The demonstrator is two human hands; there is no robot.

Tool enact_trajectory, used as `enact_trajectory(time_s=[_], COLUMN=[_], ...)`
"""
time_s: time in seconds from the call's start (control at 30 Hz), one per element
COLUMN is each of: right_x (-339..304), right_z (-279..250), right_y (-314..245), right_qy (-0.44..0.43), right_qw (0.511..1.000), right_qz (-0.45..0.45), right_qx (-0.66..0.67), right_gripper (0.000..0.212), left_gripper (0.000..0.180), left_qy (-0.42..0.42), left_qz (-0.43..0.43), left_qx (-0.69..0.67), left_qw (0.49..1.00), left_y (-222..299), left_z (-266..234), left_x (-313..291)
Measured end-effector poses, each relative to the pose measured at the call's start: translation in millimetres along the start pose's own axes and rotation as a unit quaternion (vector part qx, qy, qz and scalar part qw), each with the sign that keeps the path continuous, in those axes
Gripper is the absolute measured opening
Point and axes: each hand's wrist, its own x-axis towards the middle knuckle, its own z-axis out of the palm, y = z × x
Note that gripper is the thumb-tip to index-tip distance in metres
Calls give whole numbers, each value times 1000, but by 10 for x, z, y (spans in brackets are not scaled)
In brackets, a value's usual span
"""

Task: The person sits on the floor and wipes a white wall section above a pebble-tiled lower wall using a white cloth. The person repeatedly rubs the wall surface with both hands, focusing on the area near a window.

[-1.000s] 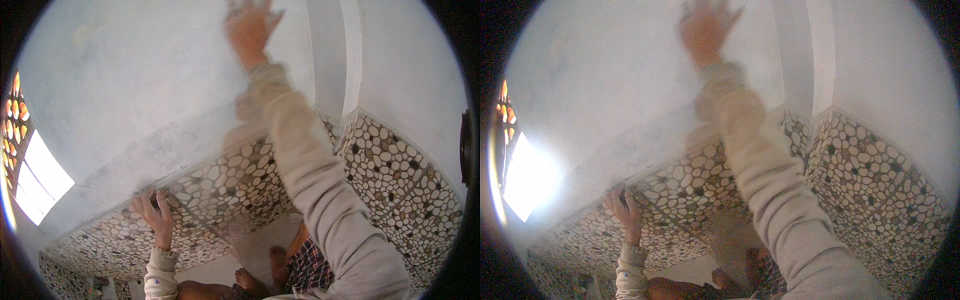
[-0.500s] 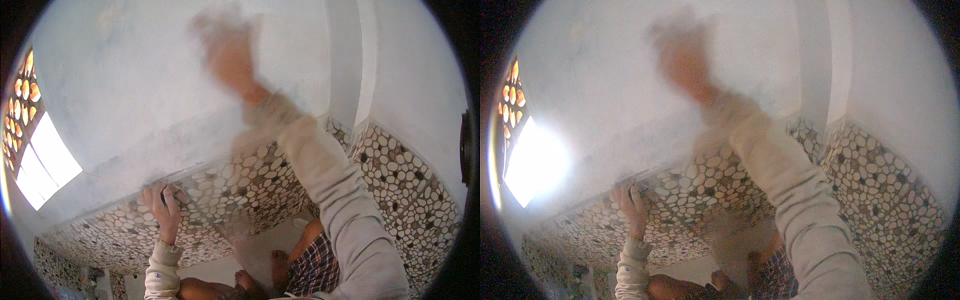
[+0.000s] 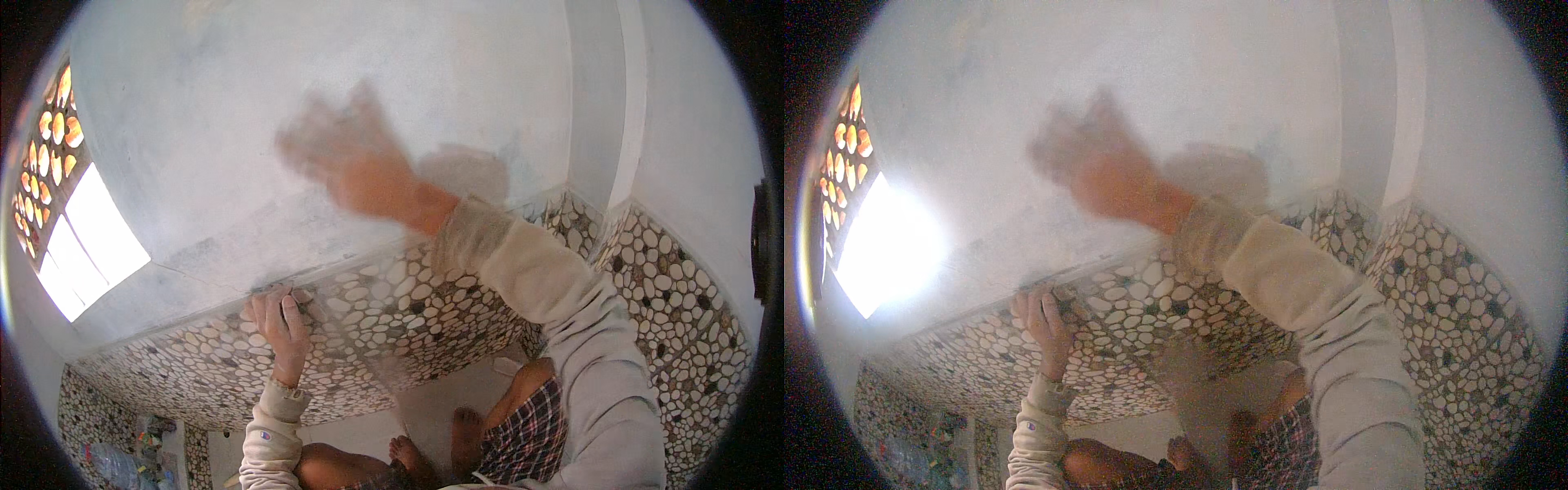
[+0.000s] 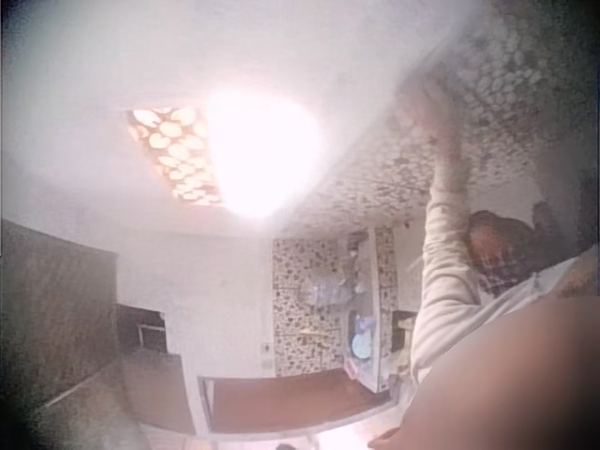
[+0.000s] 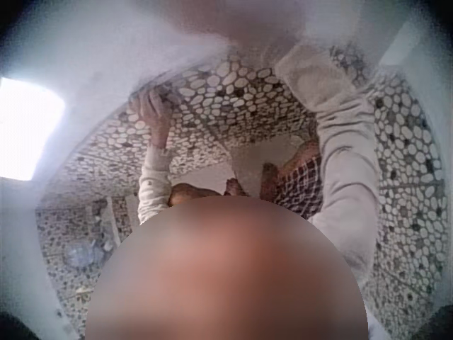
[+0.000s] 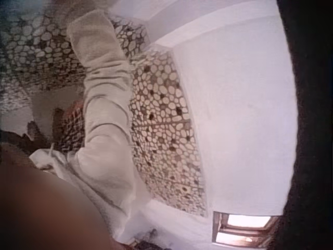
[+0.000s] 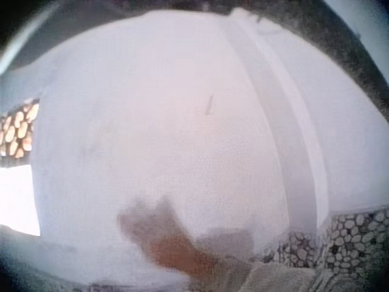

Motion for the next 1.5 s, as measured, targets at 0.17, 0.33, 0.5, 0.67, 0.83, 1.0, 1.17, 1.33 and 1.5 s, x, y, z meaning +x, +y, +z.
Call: enact_trajectory(time_s=[0.17, 0.33, 0.5, 0.67, 0.83, 1.0, 1.17, 1.33, 1.5], right_x=[166, -302, -689, -683, -766, -538, -596, -674, -391], right_z=[-246, -365, -570, -854, -305, -992, -649, -724, -835], right_y=[677, 1259, 444, 1422, 733, 1385, 1077, 1165, 1690], right_qy=[-16, -59, -210, -161, -25, -133, -35, -35, -1], right_qw=[990, 897, 975, 890, 994, 971, 970, 988, 909], right_qz=[-64, 237, -69, 115, -83, -77, 27, -130, 386], right_qx=[-124, -368, -30, -411, -63, -185, -239, -74, -157], right_gripper=[31, 33, 51, 44, 43, 47, 44, 45, 48], left_gripper=[23, 25, 27, 25, 20, 36, 50, 52, 53], left_qy=[-13, -12, -14, -36, -35, -105, -140, -80, -65], left_qz=[-14, 19, 0, -3, 4, 183, 282, 316, 330], left_qx=[-6, -19, -10, 14, 76, 113, 144, 182, 140], left_qw=[1000, 1000, 1000, 999, 996, 971, 938, 928, 931], left_y=[24, 148, -22, 37, -141, 477, 966, 842, 898], left_z=[-34, 189, -120, 198, -9, 129, 538, 595, 835], left_x=[14, 33, -3, -98, -69, 485, 1132, 1182, 1167])
